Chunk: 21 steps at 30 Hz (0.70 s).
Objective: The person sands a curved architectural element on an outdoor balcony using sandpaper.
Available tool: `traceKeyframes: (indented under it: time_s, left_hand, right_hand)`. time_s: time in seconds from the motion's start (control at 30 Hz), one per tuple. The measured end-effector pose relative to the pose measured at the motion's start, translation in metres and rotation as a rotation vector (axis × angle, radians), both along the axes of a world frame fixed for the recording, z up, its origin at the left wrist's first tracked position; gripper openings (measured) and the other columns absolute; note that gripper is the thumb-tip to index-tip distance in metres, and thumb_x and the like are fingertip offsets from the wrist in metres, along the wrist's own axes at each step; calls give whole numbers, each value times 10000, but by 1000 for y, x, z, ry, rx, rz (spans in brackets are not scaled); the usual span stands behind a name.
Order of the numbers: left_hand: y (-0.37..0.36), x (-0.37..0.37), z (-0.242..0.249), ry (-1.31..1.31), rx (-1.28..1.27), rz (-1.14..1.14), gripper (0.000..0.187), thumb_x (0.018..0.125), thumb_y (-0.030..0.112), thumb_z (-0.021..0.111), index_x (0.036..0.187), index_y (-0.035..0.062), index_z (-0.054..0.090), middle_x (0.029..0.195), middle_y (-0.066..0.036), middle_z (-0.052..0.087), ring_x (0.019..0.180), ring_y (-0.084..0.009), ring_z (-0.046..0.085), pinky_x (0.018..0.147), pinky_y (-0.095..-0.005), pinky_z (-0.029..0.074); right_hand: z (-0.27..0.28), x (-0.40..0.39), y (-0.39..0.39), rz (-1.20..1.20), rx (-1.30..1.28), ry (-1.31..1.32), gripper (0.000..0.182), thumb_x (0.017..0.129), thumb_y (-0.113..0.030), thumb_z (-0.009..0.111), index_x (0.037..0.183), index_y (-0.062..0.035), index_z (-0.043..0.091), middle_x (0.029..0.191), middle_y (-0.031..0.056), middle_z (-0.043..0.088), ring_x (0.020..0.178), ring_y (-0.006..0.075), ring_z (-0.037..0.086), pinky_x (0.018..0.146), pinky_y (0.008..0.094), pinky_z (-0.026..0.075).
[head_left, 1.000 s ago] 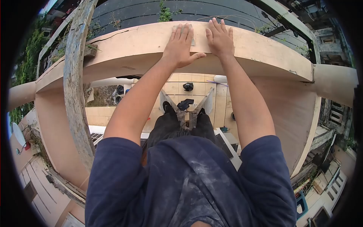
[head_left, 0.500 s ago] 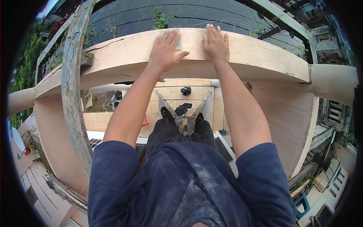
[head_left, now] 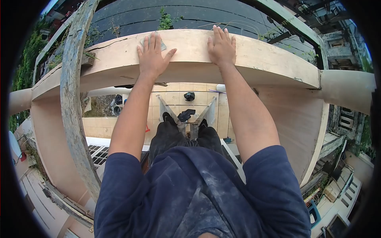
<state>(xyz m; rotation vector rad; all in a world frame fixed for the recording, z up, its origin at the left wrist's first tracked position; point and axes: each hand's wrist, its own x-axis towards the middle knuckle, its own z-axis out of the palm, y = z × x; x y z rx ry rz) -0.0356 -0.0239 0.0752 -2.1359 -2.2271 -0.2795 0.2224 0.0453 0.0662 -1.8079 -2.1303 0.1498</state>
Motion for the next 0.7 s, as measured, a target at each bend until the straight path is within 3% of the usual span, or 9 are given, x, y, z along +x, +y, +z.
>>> traceKeyframes:
  time_s: [0.07,0.13,0.23,0.3,0.37,0.4,0.53,0.63,0.7]
  left_hand:
    - [-4,6,2,31,4,9,983,1031,727,478,1683,18,285,1774,-172,249,1640,-394,206,1311,-610,147]
    - [-13,34,1,36,7,-151,1058,1005,792,448,1681,-3,275,1764,-198,250,1629,-437,204,1320,-604,132]
    - [-17,35,0,-49,37,-338,1000,1037,740,443,1682,-3,270,1769,-206,234,1639,-401,202,1313,-597,151]
    - [-8,14,3,5,4,-347,992,1044,740,419,1681,-6,269,1768,-217,230,1637,-394,214,1316,-583,158]
    - [6,-2,4,74,-30,-147,986,1053,727,416,1676,-23,267,1765,-224,237,1634,-391,229,1318,-567,165]
    - [9,-4,7,151,-47,-172,978,1057,709,433,1661,-46,279,1757,-231,251,1629,-399,240,1320,-548,176]
    - [6,6,-2,30,41,-197,955,1065,682,447,1644,-63,299,1754,-237,256,1628,-403,241,1321,-525,196]
    - [-19,10,-2,-19,83,-357,925,1069,663,459,1641,-50,316,1756,-219,261,1629,-392,243,1319,-506,220]
    - [-32,3,6,20,24,-601,910,1069,656,464,1652,-27,315,1758,-202,271,1632,-369,247,1317,-498,230]
  right_hand:
    - [-2,-1,-2,-30,-1,-39,650,1104,-480,409,1691,-211,340,1737,30,373,1642,272,241,1342,547,127]
    - [4,-4,0,-109,-21,-106,684,1094,-518,413,1700,-214,326,1766,31,311,1662,307,164,1333,617,65]
    - [0,-4,1,-132,-11,-147,693,1092,-533,406,1702,-214,324,1764,36,315,1663,312,158,1328,635,47]
    - [-4,0,1,-117,-7,-119,692,1093,-548,392,1698,-218,337,1759,39,326,1662,307,163,1330,628,51]
    - [-2,-3,1,-96,-26,-112,691,1092,-559,385,1694,-222,347,1760,38,324,1661,304,166,1330,626,53]
    - [-2,-4,2,-98,-17,-112,688,1090,-558,394,1692,-229,353,1766,32,313,1661,303,168,1331,622,57]
    - [3,-5,3,-99,-51,-112,685,1087,-555,406,1691,-235,356,1764,36,314,1659,304,176,1330,622,67]
    - [1,-3,1,-93,-36,-105,683,1084,-556,418,1686,-238,368,1758,42,326,1656,305,185,1326,628,80]
    - [3,-3,1,-94,-47,-150,680,1082,-562,419,1680,-239,380,1754,46,332,1654,306,189,1322,635,87]
